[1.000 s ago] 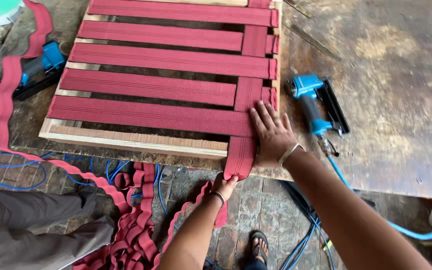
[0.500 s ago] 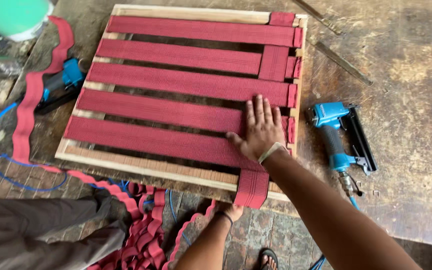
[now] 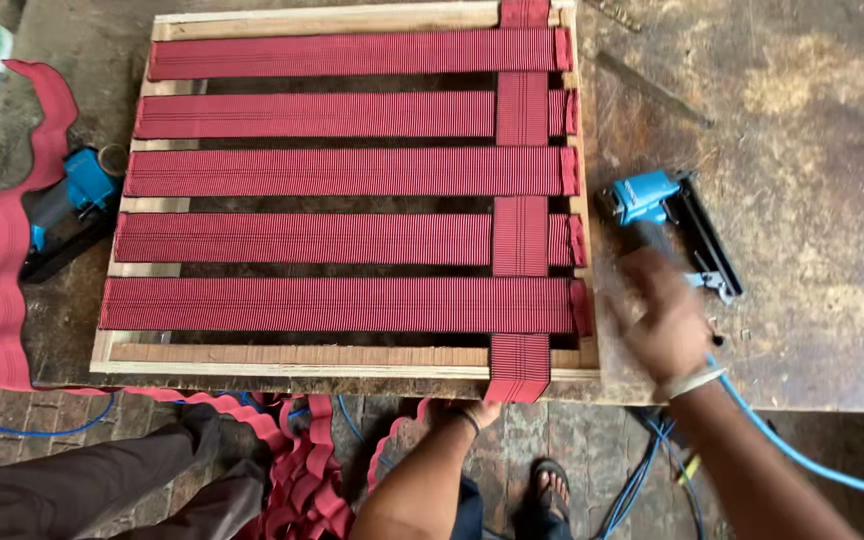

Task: The person weaves red straps across a wooden frame, securing them with a pneumatic staple gun. They repeatedly lay straps, staple them in place, and trim excess material with scissors.

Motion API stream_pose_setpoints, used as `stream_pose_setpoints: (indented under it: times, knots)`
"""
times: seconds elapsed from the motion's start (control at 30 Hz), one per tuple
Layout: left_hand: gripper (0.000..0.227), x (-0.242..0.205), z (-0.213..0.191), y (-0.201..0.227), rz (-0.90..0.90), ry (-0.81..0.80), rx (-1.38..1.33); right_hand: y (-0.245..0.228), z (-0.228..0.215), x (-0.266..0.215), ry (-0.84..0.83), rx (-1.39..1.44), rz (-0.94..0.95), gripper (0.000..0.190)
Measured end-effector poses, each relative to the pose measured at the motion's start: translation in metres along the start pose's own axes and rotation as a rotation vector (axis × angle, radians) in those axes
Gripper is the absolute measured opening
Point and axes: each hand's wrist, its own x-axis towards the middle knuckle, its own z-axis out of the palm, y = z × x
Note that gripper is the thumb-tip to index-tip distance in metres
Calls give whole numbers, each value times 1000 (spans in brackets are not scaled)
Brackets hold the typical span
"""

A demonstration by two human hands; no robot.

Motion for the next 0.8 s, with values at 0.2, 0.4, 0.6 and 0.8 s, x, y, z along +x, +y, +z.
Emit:
stream_pose_setpoints:
  times: [0.2, 0.4, 0.6, 0.8]
  knots:
    - [50, 19, 58, -73, 55, -32, -33, 62, -6, 43, 48, -416, 77, 85]
    - [47, 30, 101, -130, 148, -21, -151, 12, -12, 25, 111, -209, -57, 79]
    - [46, 4, 95, -95, 36, -38, -304, -73, 9, -58, -168, -164, -432, 98]
    - [57, -65, 117, -44, 318, 691, 86, -93, 7, -39, -548, -451, -399, 121]
